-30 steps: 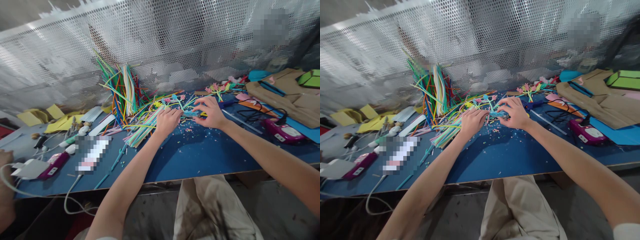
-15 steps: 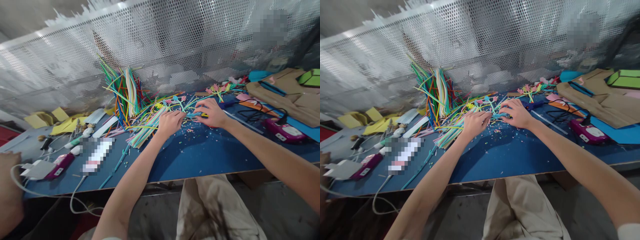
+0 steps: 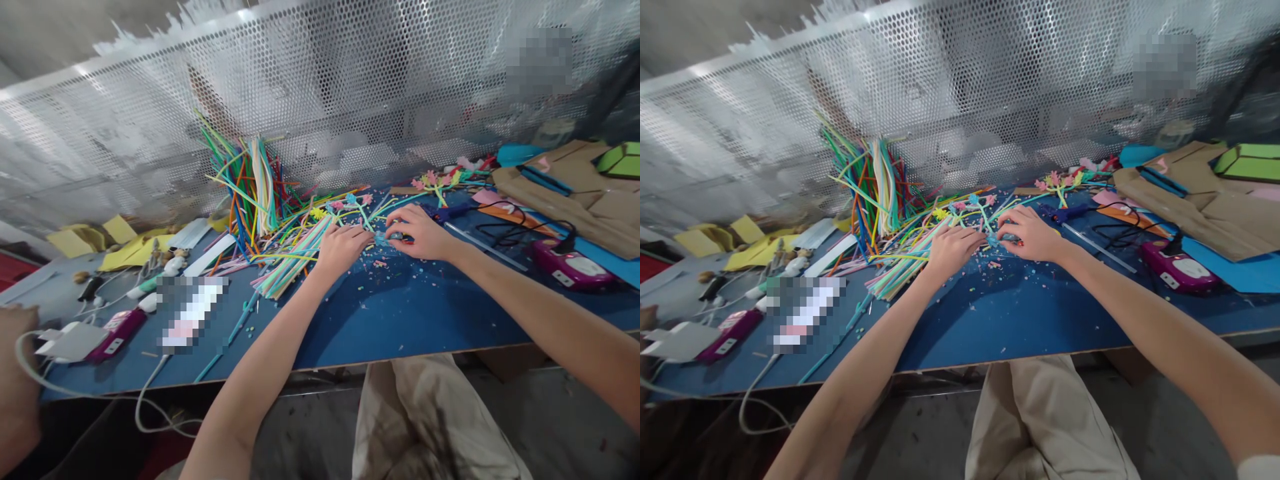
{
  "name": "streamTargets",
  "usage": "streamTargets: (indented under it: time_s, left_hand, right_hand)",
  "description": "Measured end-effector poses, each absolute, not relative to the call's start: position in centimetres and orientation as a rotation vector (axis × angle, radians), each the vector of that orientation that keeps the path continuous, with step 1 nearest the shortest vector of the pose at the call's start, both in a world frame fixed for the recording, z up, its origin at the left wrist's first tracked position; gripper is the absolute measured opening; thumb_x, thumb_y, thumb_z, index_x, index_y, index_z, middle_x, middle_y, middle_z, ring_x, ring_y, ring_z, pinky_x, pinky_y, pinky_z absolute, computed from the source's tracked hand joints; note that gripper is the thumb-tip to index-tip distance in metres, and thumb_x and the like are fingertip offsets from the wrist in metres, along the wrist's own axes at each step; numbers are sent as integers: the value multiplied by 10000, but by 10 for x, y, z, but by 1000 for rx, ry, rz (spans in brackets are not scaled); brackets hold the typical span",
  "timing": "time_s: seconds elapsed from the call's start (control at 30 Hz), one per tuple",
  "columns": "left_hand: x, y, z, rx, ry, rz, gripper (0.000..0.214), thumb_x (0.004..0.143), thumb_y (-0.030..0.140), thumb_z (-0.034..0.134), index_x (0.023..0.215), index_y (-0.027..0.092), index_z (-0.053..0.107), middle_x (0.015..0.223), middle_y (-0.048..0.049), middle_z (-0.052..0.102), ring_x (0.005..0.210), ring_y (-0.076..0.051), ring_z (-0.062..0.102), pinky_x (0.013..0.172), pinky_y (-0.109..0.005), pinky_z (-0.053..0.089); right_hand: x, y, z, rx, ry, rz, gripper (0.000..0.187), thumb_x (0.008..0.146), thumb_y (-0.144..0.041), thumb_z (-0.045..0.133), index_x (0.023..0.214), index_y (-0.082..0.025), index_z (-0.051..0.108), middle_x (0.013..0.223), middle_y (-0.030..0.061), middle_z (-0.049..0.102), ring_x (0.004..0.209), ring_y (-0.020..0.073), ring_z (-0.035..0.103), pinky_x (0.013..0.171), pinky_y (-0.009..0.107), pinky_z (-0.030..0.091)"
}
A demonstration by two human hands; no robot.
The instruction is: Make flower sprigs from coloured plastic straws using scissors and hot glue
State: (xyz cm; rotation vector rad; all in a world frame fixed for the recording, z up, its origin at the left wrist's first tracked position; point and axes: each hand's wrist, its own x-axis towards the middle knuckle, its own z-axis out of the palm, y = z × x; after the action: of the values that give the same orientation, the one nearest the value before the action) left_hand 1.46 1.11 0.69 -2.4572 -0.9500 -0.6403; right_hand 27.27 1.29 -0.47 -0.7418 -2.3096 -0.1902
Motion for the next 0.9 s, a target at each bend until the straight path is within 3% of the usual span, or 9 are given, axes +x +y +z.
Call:
streamTargets:
  time_s: [0.2,0.53,0.73,0.9]
  left_hand:
    - [15,13,4,-2497,-1008,-660,313,1052,423,457,1049,299,745,998,-2,776,940,-170,692,754,-337,373]
    - [16,16,1,-2505,-1036,-684,298,1049,411,475,1072,305,752,1024,-5,780,949,-172,700,758,-332,384]
    - [17,15,1,-2509,-1028,-684,317,1052,421,461,1087,293,748,1007,-17,780,943,-173,703,750,-328,395]
    - [20,14,0,-2459,-1054,-684,284,1042,398,487,1050,295,752,963,-16,779,894,-180,710,735,-333,399]
  right_hand:
    - [269,6,0,-789,-2370,-47,124,980,-309,552,1013,-247,655,1258,93,591,1153,283,486,1058,512,384]
    - [271,3,3,-857,-2302,85,148,1003,-344,502,961,-236,594,1272,88,599,1173,287,491,1028,504,358]
    - [269,8,0,-907,-2085,-47,144,997,-341,517,956,-247,618,1176,68,654,1121,285,520,985,500,350]
    - [259,9,-8,-1000,-2081,-117,219,989,-412,562,912,-249,687,1240,68,640,1156,305,495,918,511,347]
